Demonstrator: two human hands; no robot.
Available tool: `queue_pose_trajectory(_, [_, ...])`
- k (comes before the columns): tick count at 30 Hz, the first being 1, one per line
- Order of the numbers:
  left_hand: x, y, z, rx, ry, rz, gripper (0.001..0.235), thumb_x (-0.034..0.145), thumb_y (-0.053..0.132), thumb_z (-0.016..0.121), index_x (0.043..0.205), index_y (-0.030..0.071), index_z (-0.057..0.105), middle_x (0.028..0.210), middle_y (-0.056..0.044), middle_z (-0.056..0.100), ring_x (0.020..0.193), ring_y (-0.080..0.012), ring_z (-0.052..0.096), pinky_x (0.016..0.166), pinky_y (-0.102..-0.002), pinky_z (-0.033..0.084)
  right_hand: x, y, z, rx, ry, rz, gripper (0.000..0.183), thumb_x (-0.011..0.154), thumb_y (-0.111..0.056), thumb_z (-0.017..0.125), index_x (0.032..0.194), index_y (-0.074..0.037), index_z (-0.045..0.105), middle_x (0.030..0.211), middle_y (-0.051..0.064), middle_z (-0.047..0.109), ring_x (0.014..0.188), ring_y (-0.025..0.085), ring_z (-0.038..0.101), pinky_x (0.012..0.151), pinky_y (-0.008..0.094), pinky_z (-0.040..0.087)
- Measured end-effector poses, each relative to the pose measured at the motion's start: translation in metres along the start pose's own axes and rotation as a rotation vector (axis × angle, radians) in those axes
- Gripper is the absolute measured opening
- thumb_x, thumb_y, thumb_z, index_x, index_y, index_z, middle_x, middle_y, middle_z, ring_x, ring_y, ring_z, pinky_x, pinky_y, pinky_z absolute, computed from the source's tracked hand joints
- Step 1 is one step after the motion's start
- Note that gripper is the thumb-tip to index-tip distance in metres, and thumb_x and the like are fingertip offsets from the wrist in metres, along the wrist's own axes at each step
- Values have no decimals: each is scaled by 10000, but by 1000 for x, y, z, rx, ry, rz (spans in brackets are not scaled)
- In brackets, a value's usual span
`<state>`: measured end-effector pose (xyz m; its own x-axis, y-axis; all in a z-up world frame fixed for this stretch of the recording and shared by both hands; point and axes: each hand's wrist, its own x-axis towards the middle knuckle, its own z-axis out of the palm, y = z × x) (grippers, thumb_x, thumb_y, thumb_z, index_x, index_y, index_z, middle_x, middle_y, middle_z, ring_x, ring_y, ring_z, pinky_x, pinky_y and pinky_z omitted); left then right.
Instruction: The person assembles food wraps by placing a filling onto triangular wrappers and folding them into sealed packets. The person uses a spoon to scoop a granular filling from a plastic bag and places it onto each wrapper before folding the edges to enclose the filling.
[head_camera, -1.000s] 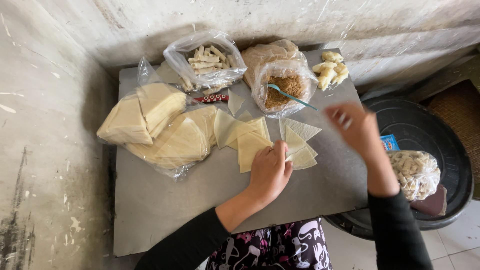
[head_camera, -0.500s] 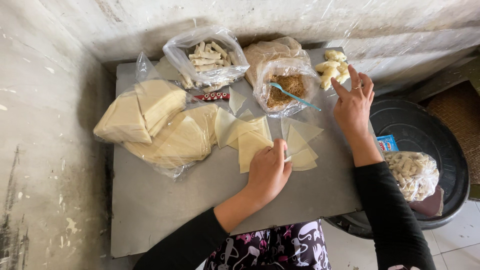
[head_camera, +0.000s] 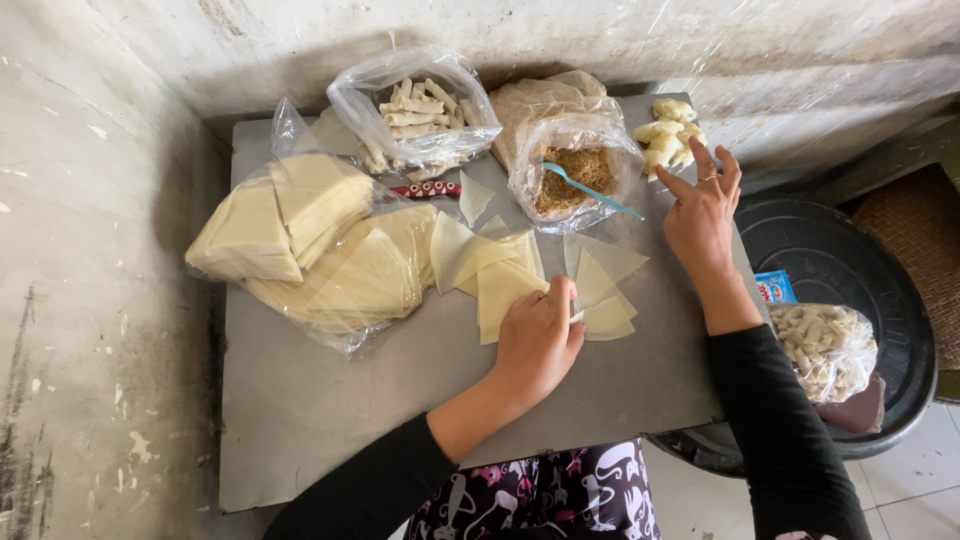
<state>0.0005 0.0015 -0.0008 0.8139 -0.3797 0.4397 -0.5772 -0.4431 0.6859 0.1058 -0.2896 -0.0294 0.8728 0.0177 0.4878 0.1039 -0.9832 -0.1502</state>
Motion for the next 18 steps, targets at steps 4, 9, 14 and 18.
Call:
queue_pose_trajectory(4, [0,0,0,0,11,7,438,811,30,734,1131,37,437,772,-99,616,796,-310,641,767,-451,474,0,-1,-3,18,23,-18,566,790,134,579,1196,-185,808,1598,142,493,1491,434,326,1224,553,305])
queue_pose_trajectory(9, [0,1,0,5,-12,-7,427,822,37,738,1127,39,439,766,-93,618,790,-305,640,774,-444,477,3,-1,3,85,55,-28,455,818,161,542,1078,-127,779,1459,164,540,1455,435,359,1211,547,331])
queue_pose_trajectory(14, [0,2,-1,0,6,-7,422,821,50,751,1121,33,454,780,-103,622,790,-309,635,755,-449,469,3,0,-7,205,119,57,407,817,191,506,1076,-42,717,1378,194,557,1354,407,425,1158,528,367])
queue_pose_trajectory(18, [0,4,-2,-16,-2,-22,408,843,83,764,1111,35,461,765,-102,623,778,-311,627,748,-452,466,-27,-29,-37,345,67,48,314,880,185,493,998,-39,678,1242,76,694,1287,279,556,1077,415,433])
